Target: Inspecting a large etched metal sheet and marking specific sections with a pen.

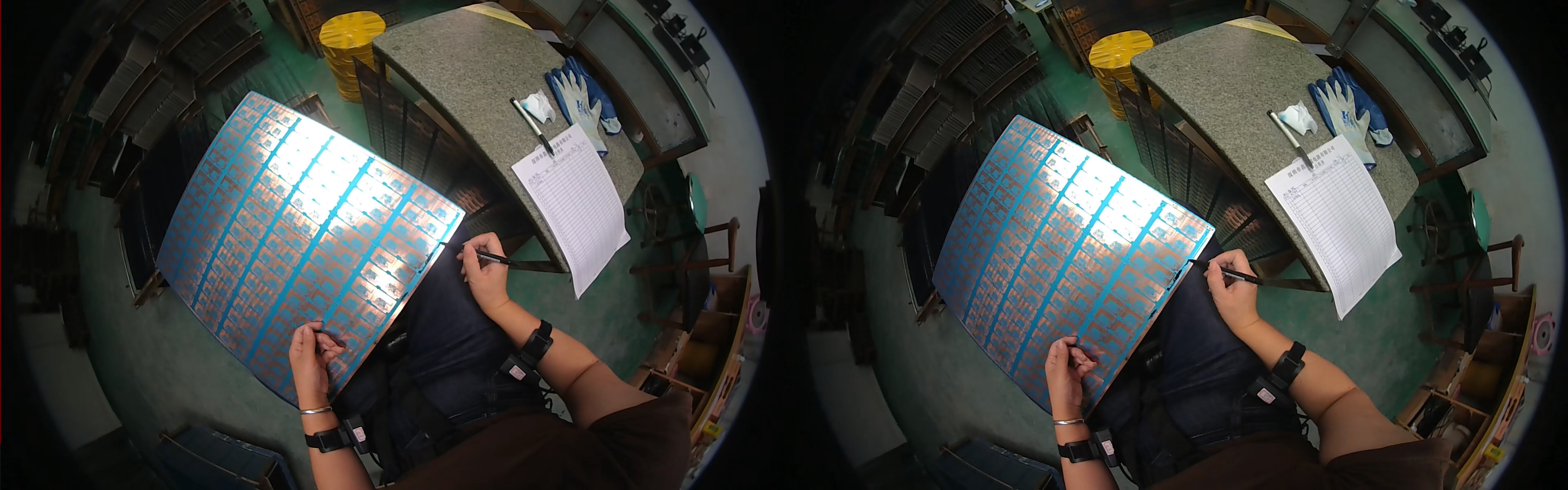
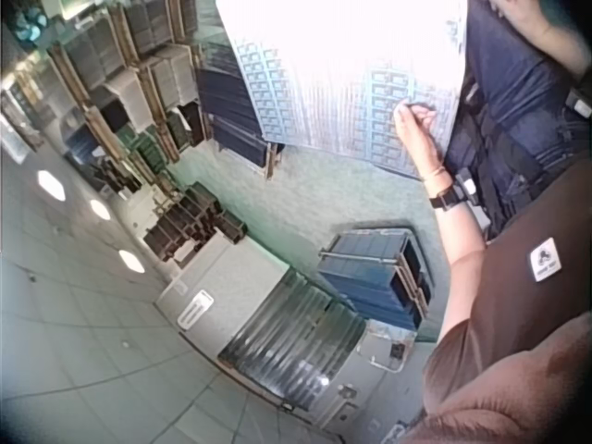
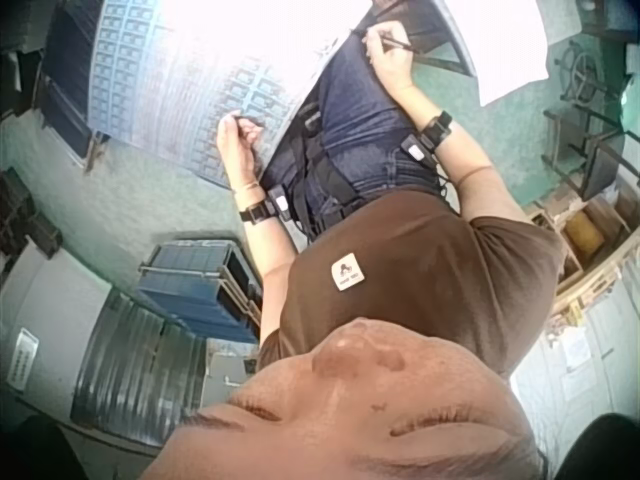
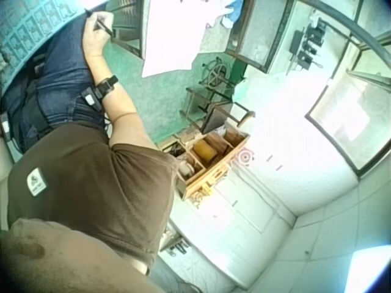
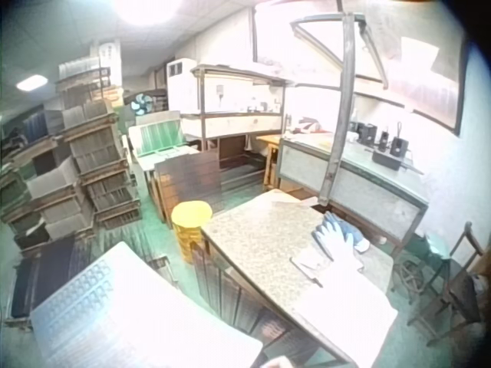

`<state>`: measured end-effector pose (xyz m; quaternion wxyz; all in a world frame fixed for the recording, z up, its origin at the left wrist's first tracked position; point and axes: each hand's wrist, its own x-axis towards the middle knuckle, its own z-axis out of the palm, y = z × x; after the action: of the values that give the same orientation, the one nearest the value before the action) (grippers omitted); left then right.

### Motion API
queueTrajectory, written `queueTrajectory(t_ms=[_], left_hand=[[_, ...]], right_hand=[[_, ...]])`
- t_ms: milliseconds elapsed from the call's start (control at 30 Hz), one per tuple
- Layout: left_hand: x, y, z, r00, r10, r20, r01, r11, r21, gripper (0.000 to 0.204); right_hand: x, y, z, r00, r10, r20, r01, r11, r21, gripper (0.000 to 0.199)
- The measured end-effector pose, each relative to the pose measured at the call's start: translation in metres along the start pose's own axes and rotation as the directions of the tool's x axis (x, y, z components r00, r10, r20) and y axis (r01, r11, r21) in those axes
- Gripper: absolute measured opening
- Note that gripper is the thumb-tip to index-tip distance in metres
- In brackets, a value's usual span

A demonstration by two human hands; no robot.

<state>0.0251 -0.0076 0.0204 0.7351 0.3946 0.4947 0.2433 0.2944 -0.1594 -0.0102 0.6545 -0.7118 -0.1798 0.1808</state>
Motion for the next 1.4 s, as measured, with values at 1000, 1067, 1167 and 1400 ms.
queueTrajectory(t_ms=[1000,1067,1167,1400], left_hand=[[0.0009,-0.0007,-0.0016,1.0,0.004,0.012,-0.004,1.0,0.004,0.028],[0.0008,-0.0001,-0.0007,1.0,0.004,0.011,-0.004,1.0,0.004,0.028],[0.0002,0.0006,0.0001,1.0,0.003,0.009,-0.003,1.0,0.005,0.028],[0.0001,0.0011,0.0004,1.0,-0.003,0.003,0.003,1.0,0.014,0.027]], right_hand=[[-0.0022,0.0028,-0.0003,0.99,-0.072,0.123,0.084,0.991,-0.101,0.013],[-0.0024,0.0025,0.0002,0.986,-0.091,0.138,0.104,0.99,-0.094,0.013],[-0.0026,0.0006,0.0007,0.976,-0.136,0.171,0.16,0.978,-0.133,0.013],[-0.0029,0.0016,0.0027,0.979,-0.133,0.152,0.15,0.983,-0.109,0.013]])
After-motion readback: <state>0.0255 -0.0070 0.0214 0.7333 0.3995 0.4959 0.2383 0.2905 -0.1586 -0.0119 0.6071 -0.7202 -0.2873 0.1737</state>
